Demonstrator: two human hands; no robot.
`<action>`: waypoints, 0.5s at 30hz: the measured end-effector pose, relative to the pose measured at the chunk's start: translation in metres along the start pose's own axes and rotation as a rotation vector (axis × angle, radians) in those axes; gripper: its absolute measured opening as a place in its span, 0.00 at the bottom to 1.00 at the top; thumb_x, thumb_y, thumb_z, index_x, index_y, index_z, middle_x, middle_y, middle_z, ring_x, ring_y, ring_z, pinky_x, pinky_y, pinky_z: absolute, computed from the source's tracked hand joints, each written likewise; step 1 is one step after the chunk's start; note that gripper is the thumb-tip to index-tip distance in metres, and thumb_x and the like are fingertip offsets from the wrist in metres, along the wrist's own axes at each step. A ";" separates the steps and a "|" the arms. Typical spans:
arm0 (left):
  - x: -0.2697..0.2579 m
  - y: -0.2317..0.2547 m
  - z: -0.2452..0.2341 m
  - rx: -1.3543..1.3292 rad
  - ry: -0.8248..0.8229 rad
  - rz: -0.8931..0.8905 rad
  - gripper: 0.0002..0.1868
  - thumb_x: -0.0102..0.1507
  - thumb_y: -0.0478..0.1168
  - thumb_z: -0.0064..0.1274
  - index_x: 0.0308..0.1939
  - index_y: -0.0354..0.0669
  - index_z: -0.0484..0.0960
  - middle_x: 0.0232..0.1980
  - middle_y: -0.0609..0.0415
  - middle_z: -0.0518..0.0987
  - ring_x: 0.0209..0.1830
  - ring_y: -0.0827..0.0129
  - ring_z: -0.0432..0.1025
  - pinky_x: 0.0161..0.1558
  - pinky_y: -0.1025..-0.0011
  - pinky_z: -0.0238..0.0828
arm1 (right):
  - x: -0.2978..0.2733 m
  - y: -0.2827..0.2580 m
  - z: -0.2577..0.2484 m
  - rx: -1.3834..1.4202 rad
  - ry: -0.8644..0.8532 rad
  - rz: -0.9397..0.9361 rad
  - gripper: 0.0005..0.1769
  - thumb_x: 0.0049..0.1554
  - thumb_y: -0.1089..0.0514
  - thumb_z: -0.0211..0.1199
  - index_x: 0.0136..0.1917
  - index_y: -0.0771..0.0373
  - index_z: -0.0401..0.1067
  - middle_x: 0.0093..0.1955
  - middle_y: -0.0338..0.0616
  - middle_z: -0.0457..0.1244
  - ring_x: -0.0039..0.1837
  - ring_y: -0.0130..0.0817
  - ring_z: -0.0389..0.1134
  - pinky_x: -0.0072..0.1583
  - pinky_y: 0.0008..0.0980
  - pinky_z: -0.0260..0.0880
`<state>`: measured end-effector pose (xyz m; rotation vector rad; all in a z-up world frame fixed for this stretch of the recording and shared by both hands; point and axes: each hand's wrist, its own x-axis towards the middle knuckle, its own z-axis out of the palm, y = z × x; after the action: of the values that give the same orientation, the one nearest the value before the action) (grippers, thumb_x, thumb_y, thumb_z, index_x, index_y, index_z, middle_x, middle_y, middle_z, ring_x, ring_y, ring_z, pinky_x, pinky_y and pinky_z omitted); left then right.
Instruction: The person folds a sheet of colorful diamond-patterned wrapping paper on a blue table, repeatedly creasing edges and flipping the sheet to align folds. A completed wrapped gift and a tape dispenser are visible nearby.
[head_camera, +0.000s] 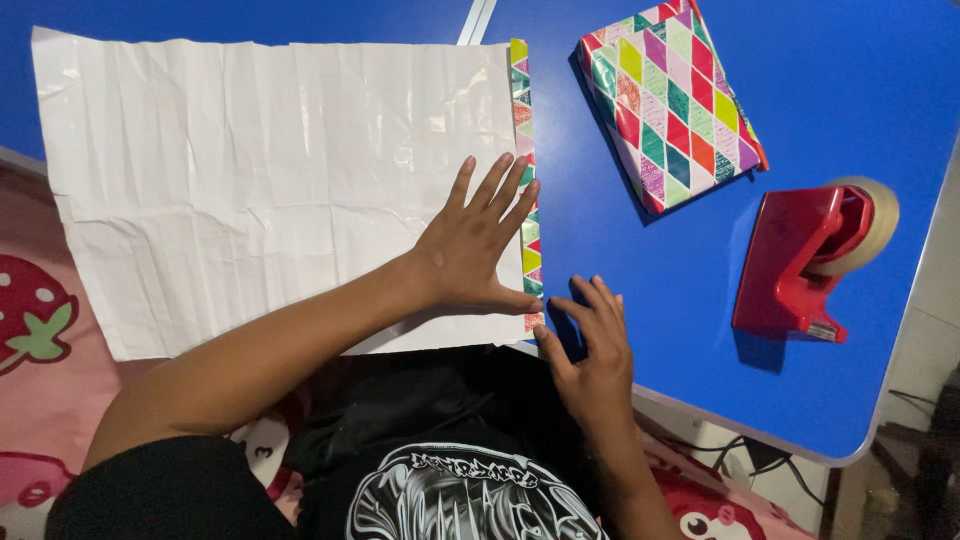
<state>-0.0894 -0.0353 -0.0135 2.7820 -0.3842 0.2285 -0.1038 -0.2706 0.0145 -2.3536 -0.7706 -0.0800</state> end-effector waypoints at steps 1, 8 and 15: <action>-0.001 -0.001 0.000 -0.008 0.007 0.009 0.70 0.54 0.86 0.41 0.77 0.26 0.52 0.79 0.25 0.48 0.83 0.38 0.36 0.75 0.37 0.22 | 0.000 0.000 0.000 0.012 -0.004 0.007 0.19 0.52 0.57 0.72 0.57 0.63 0.77 0.70 0.55 0.64 0.77 0.56 0.60 0.77 0.55 0.51; 0.001 -0.004 0.004 -0.001 0.020 0.025 0.68 0.55 0.84 0.41 0.77 0.28 0.53 0.80 0.29 0.49 0.83 0.41 0.36 0.76 0.38 0.22 | 0.000 0.000 0.000 0.018 -0.014 0.034 0.21 0.54 0.55 0.72 0.59 0.63 0.77 0.71 0.56 0.63 0.78 0.57 0.58 0.78 0.54 0.50; 0.003 0.000 0.002 -0.012 -0.023 -0.031 0.68 0.54 0.84 0.42 0.78 0.29 0.51 0.81 0.30 0.48 0.83 0.43 0.34 0.76 0.39 0.20 | 0.002 -0.006 0.003 0.039 -0.007 0.123 0.25 0.51 0.53 0.74 0.60 0.64 0.74 0.75 0.58 0.58 0.80 0.57 0.54 0.74 0.49 0.56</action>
<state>-0.0865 -0.0367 -0.0147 2.7791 -0.3470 0.1864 -0.1057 -0.2644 0.0159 -2.3596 -0.6231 -0.0039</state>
